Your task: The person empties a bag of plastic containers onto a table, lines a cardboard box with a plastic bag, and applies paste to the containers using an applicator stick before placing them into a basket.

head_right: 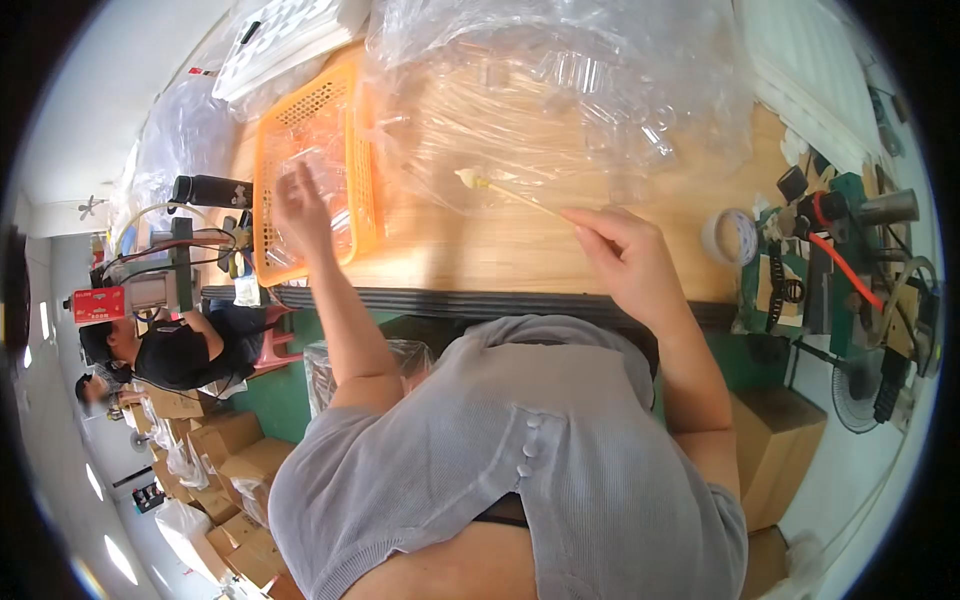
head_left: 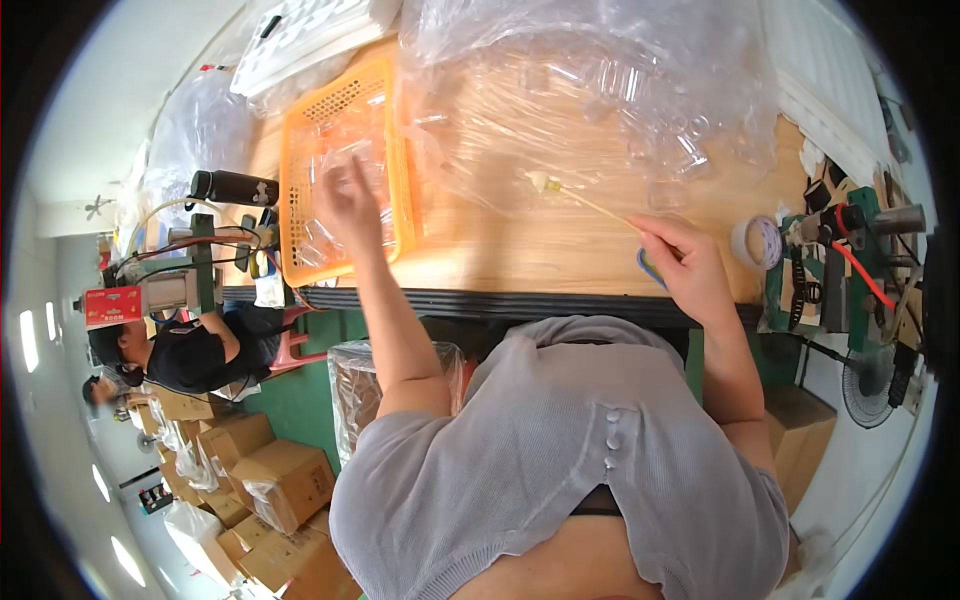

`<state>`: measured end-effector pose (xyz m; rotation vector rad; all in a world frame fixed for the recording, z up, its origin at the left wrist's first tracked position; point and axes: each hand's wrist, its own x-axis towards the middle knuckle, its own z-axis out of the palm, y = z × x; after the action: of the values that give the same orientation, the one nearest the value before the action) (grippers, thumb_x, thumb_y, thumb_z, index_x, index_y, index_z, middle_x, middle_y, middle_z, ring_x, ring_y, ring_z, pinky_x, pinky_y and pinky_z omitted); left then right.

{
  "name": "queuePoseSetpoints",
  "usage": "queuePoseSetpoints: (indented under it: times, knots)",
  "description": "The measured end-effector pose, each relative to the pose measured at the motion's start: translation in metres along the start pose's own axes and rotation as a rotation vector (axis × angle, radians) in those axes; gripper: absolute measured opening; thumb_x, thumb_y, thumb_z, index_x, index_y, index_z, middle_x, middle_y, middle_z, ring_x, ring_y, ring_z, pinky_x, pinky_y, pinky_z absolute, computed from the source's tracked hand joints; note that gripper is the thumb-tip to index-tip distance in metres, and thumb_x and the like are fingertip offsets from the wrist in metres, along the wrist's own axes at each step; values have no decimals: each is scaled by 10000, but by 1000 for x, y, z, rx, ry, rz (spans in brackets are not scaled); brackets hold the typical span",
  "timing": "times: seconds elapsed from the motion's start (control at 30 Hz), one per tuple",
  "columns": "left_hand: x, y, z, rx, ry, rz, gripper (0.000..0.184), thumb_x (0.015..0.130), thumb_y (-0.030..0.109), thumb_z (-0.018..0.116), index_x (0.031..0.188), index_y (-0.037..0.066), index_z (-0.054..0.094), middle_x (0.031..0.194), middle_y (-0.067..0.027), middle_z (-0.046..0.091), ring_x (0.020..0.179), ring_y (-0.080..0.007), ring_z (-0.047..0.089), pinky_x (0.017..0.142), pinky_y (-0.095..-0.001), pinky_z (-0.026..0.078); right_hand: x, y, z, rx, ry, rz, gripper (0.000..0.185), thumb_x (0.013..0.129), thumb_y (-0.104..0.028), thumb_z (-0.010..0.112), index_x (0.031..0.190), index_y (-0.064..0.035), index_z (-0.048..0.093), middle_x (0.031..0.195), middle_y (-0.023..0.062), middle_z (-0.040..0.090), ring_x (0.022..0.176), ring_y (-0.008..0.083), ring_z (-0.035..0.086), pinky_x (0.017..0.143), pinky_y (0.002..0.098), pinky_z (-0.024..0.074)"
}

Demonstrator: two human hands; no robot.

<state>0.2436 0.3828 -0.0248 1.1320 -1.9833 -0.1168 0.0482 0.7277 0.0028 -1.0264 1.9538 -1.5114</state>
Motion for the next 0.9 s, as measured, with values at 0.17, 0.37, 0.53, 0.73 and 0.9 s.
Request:
queuePoseSetpoints:
  times: [0.17, 0.37, 0.53, 0.73, 0.9]
  knots:
    - [15, 1, -5, 308, 39, 5, 313, 828, 314, 665, 1057, 104, 637, 1087, -139, 566, 921, -281, 597, 743, -402, 490, -6, 6, -8, 26, -13, 35, 195, 877, -23, 569, 1053, 1, 648, 694, 27, 507, 627, 97, 448, 574, 243, 371]
    - [-2, 54, 111, -296, -281, 329, 258, 804, 57, 565, 1059, 51, 600, 1075, -177, 574, 974, -346, 571, 829, -417, 469, -13, 9, -10, 69, 16, 86, 197, 884, -20, 558, 1059, 17, 639, 737, 29, 538, 664, 92, 480, 600, 228, 391]
    - [-18, 90, 248, -214, -373, 364, 329, 778, 78, 564, 1106, 70, 582, 1084, -168, 568, 960, -341, 570, 835, -417, 477, -21, 2, -18, -5, 60, 86, 196, 886, -24, 557, 1059, 24, 636, 826, 58, 596, 723, 101, 528, 646, 223, 420]
    - [-5, 70, 294, -200, -438, 283, 299, 801, 107, 593, 1097, 67, 597, 931, -99, 637, 858, -308, 618, 753, -407, 521, -46, 16, -38, -18, 162, 188, 209, 897, -42, 554, 1080, 22, 631, 890, 67, 627, 810, 106, 567, 714, 230, 439]
    - [-34, 103, 241, -1070, -941, -635, 297, 873, 210, 621, 1122, 48, 600, 934, -49, 661, 810, -185, 647, 654, -296, 517, -62, 34, -44, 31, 235, 232, 223, 911, -63, 546, 1103, 20, 624, 944, 62, 637, 848, 95, 567, 745, 219, 436]
